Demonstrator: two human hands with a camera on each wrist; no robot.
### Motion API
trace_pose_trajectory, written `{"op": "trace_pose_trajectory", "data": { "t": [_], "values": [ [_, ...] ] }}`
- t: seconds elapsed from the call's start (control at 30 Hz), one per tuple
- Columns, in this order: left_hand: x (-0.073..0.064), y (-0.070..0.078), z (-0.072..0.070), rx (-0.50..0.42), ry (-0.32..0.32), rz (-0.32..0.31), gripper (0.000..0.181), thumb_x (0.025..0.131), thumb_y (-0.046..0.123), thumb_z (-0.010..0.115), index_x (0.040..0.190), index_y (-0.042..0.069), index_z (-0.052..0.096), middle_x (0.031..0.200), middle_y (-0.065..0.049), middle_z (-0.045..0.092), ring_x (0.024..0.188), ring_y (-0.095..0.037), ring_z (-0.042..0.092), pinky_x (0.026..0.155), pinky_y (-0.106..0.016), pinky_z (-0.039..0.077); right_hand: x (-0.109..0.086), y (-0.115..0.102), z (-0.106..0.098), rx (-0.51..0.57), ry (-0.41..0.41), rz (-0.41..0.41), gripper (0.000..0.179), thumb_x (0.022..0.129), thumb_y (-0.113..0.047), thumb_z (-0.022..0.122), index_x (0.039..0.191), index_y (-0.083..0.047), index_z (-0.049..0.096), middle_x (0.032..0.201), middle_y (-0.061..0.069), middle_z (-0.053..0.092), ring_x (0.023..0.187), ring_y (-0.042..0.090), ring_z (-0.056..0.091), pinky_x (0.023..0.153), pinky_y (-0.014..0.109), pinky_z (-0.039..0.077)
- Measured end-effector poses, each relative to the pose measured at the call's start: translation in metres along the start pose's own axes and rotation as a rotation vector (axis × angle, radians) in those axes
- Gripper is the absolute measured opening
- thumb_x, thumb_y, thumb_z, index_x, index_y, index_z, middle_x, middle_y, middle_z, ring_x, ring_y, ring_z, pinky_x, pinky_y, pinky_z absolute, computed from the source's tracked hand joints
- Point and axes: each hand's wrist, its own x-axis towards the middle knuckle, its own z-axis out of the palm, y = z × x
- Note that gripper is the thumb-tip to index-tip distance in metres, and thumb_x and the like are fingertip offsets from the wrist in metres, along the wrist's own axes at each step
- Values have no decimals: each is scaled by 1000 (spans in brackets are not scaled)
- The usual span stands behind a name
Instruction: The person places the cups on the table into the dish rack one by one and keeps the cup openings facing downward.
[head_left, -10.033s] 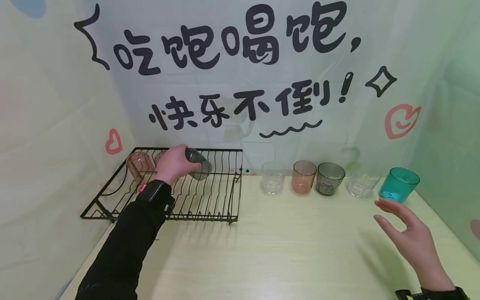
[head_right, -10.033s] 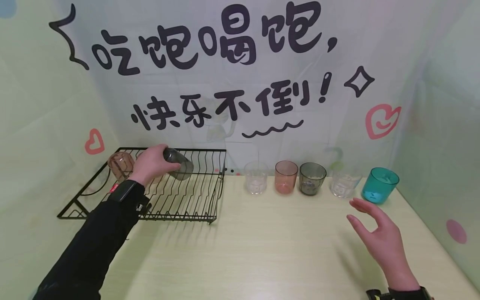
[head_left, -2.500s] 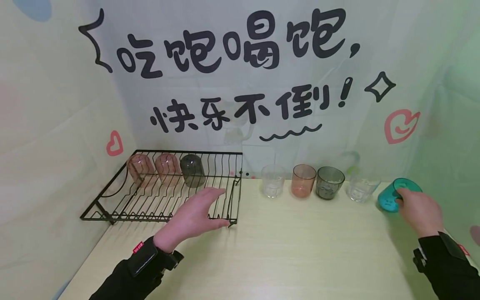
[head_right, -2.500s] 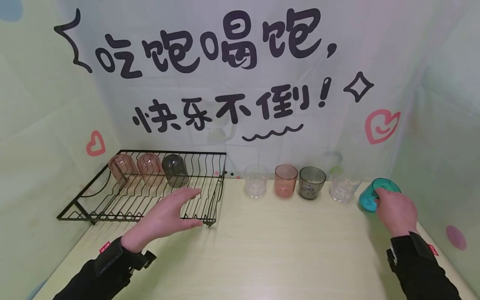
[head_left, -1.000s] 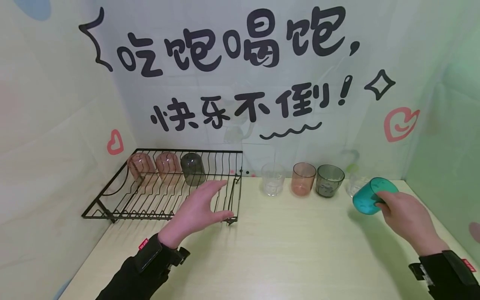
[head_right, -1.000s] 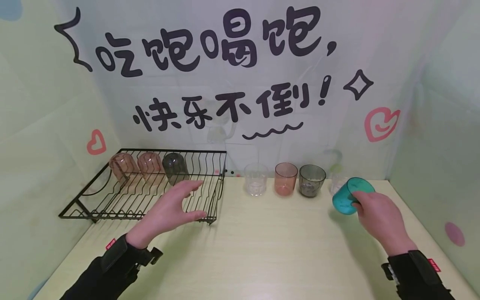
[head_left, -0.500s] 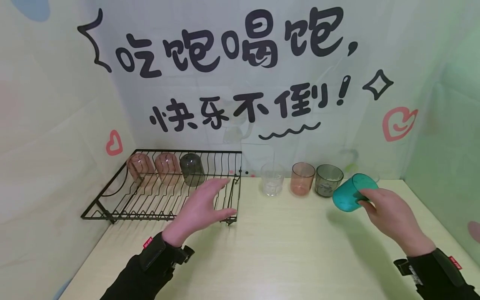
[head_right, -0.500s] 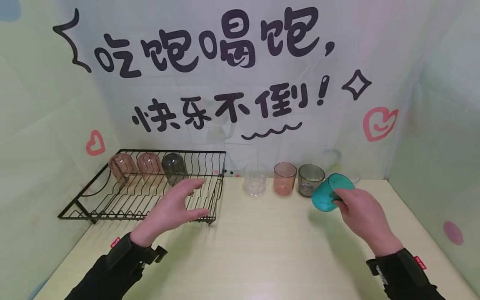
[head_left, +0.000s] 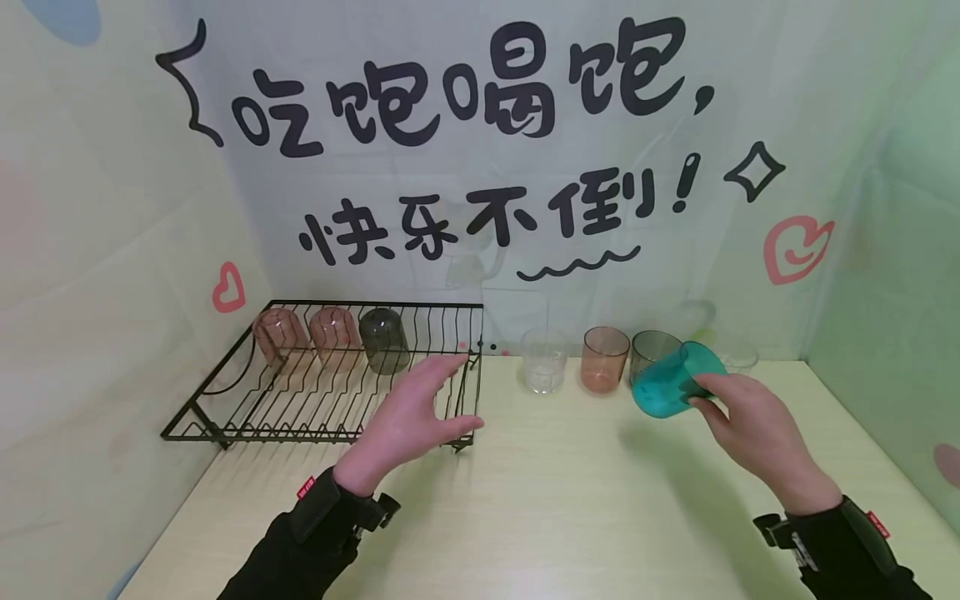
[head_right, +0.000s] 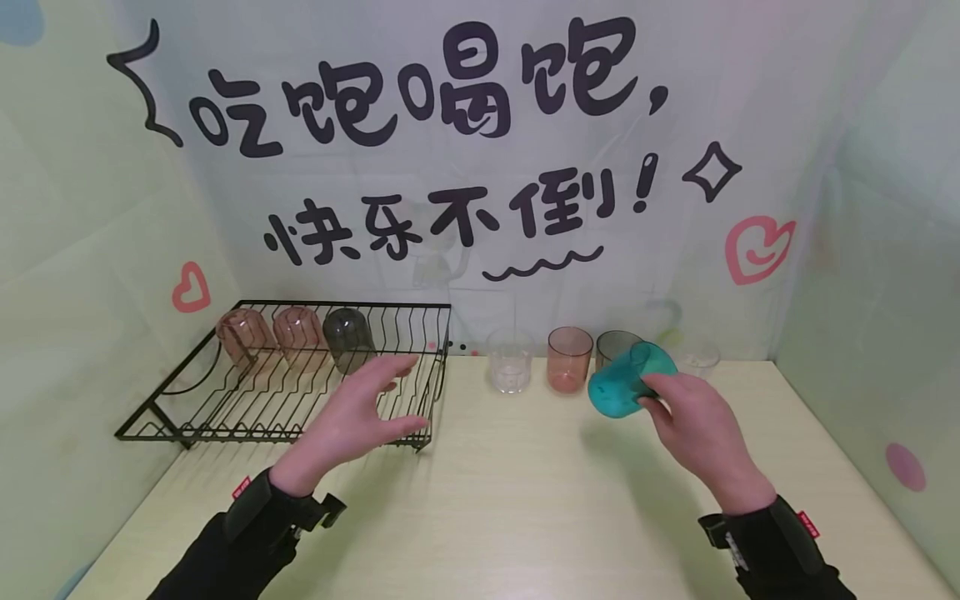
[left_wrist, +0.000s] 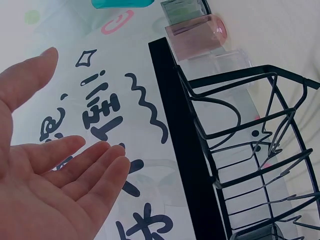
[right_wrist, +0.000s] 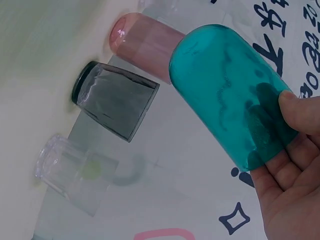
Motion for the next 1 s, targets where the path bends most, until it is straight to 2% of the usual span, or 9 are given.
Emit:
{"op": "trace_pose_trajectory", "data": {
  "t": [0.17, 0.5, 0.73, 1.0],
  "values": [
    [0, 2, 2, -19, 22, 10, 81, 69, 50, 70, 137, 21, 36, 132, 2, 43, 110, -16, 46, 88, -33, 40, 3, -7, 1, 22, 53, -19, 32, 67, -3, 72, 97, -6, 60, 85, 1, 60, 77, 18, 55, 65, 35, 46],
    [3, 5, 5, -40, 44, 26, 81, 68, 54, 69, 136, 23, 36, 137, 4, 38, 122, -14, 37, 97, -36, 34, 10, -21, 5, 93, 137, -10, 35, 66, -1, 72, 99, -4, 61, 90, 4, 61, 84, 17, 55, 73, 21, 42],
    [5, 11, 7, -57, 50, 26, 81, 68, 54, 69, 136, 20, 38, 136, 0, 39, 114, -14, 43, 92, -33, 38, 17, -31, 5, 152, 208, -54, 38, 64, 2, 72, 100, -3, 62, 90, 5, 62, 83, 16, 55, 75, 17, 40],
    [7, 18, 8, -92, 49, 15, 81, 68, 57, 67, 135, 23, 38, 139, -1, 36, 127, -17, 32, 99, -40, 32, 21, -41, 7, 234, 234, -30, 32, 66, 1, 71, 97, -4, 62, 87, 2, 60, 83, 13, 52, 76, 18, 40]
  ]
}}
